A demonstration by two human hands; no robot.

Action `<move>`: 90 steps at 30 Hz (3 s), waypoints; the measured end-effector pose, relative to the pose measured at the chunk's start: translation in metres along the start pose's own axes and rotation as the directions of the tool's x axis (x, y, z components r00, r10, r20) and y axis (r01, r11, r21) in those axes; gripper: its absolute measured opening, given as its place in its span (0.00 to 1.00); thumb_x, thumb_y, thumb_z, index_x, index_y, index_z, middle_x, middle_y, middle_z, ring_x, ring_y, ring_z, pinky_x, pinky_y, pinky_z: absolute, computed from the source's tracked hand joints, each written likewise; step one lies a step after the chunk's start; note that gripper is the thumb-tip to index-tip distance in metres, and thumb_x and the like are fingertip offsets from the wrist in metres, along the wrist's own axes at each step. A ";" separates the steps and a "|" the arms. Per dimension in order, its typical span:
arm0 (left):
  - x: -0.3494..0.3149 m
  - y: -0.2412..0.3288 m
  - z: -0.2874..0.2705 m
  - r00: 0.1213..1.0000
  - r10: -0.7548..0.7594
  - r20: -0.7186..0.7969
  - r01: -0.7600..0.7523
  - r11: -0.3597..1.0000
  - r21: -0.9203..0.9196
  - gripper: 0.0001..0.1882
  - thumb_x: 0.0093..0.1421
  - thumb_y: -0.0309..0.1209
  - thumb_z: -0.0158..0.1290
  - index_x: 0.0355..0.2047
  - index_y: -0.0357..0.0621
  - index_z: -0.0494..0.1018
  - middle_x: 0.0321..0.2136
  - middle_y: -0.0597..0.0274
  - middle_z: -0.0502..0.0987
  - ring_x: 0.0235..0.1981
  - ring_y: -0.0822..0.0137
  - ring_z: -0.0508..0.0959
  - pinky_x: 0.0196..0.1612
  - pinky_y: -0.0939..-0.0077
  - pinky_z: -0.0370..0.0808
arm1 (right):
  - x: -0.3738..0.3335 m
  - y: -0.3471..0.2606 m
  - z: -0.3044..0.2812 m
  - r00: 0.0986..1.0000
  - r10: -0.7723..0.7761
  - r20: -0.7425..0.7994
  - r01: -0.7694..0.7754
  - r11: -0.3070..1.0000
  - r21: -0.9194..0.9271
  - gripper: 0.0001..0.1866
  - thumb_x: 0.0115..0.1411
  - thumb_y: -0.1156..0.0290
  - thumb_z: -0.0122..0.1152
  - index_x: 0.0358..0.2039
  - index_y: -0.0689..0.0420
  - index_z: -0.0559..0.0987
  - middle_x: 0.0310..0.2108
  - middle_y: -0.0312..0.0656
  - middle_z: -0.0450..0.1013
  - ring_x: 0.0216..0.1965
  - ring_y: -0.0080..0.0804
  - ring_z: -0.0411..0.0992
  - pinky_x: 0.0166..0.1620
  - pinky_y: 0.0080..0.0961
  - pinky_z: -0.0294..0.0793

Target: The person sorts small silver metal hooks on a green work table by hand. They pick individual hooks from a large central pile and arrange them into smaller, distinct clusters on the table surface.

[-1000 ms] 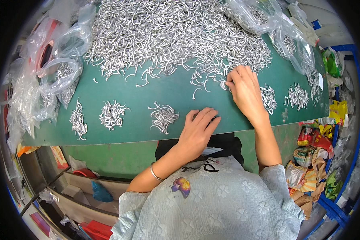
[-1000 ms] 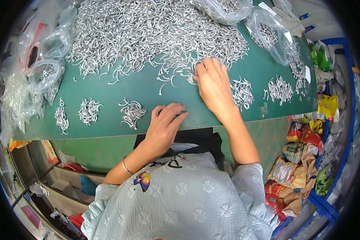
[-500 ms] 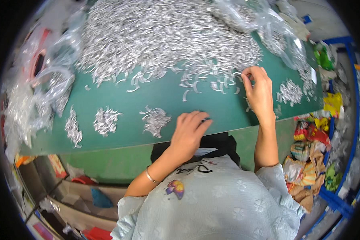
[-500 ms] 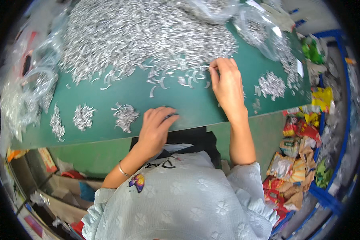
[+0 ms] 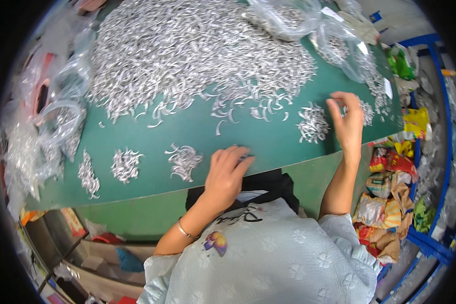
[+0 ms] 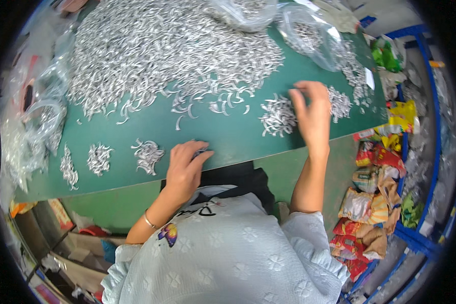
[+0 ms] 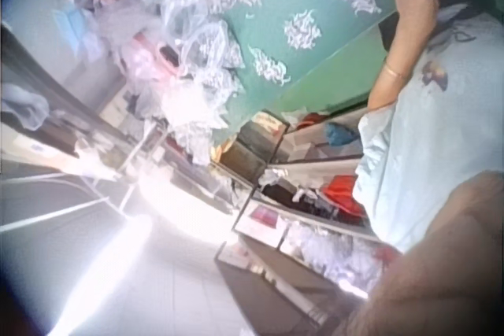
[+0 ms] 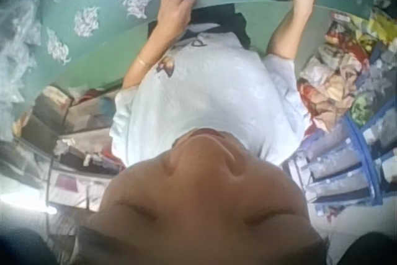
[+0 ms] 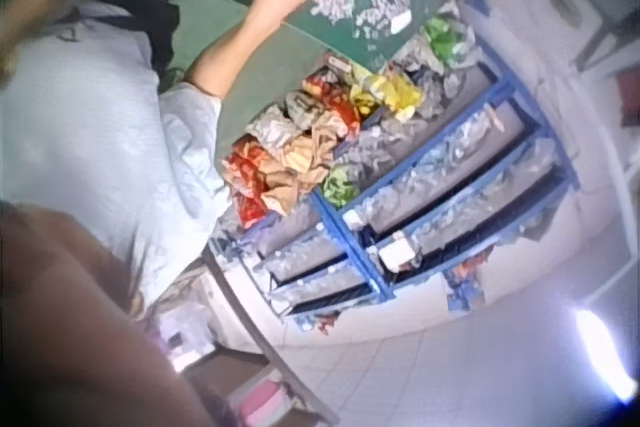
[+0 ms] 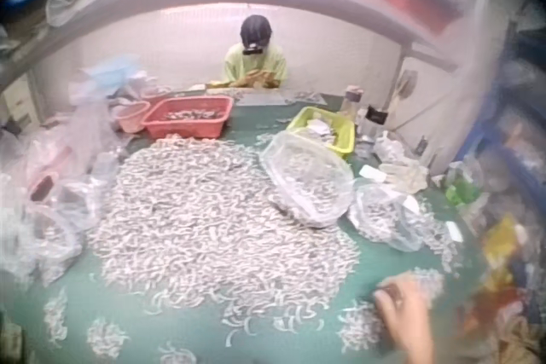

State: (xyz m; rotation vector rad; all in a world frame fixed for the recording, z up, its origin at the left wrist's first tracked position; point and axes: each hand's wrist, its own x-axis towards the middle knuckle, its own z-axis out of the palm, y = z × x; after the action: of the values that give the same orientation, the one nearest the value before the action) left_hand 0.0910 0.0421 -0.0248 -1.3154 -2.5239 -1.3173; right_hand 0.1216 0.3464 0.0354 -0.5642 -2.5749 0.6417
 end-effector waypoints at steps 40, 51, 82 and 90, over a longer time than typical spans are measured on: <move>-0.005 0.003 -0.003 0.985 -0.074 -0.159 0.074 0.997 -0.008 0.27 0.44 0.18 0.65 0.47 0.37 0.71 0.47 0.50 0.70 0.48 0.45 0.71 0.51 0.53 0.68 | -0.016 -0.108 0.097 0.668 -0.622 0.409 0.559 0.782 0.277 0.09 0.50 0.75 0.67 0.32 0.57 0.77 0.40 0.38 0.67 0.44 0.40 0.64 0.45 0.35 0.62; 0.003 0.006 -0.008 0.994 -0.112 0.015 0.110 0.988 0.104 0.32 0.52 0.21 0.60 0.58 0.35 0.64 0.59 0.47 0.65 0.63 0.45 0.63 0.63 0.45 0.59 | -0.023 -0.093 0.086 0.784 -0.539 0.308 0.460 0.838 0.294 0.10 0.50 0.77 0.67 0.33 0.59 0.77 0.37 0.41 0.70 0.41 0.42 0.67 0.46 0.34 0.66; -0.001 0.004 0.000 0.984 -0.114 -0.136 0.112 0.993 -0.021 0.25 0.50 0.20 0.61 0.50 0.38 0.70 0.47 0.52 0.70 0.49 0.50 0.70 0.48 0.56 0.66 | -0.023 -0.107 0.076 0.596 -0.586 0.549 0.522 0.802 0.289 0.08 0.50 0.73 0.67 0.29 0.57 0.75 0.36 0.41 0.66 0.43 0.41 0.64 0.45 0.36 0.62; 0.003 0.004 -0.002 0.998 -0.061 0.014 0.059 0.994 0.091 0.26 0.49 0.21 0.61 0.50 0.39 0.70 0.51 0.53 0.69 0.53 0.52 0.69 0.49 0.55 0.65 | -0.014 -0.116 0.116 0.761 -0.569 0.311 0.541 0.822 0.179 0.09 0.50 0.74 0.68 0.29 0.57 0.75 0.35 0.39 0.67 0.40 0.40 0.64 0.42 0.34 0.61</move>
State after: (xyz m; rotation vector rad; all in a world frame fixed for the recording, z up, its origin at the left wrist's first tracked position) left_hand 0.0906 0.0440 -0.0197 -1.2488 -2.6197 -1.1908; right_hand 0.0442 0.2053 -0.0024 0.3917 -2.8164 0.6658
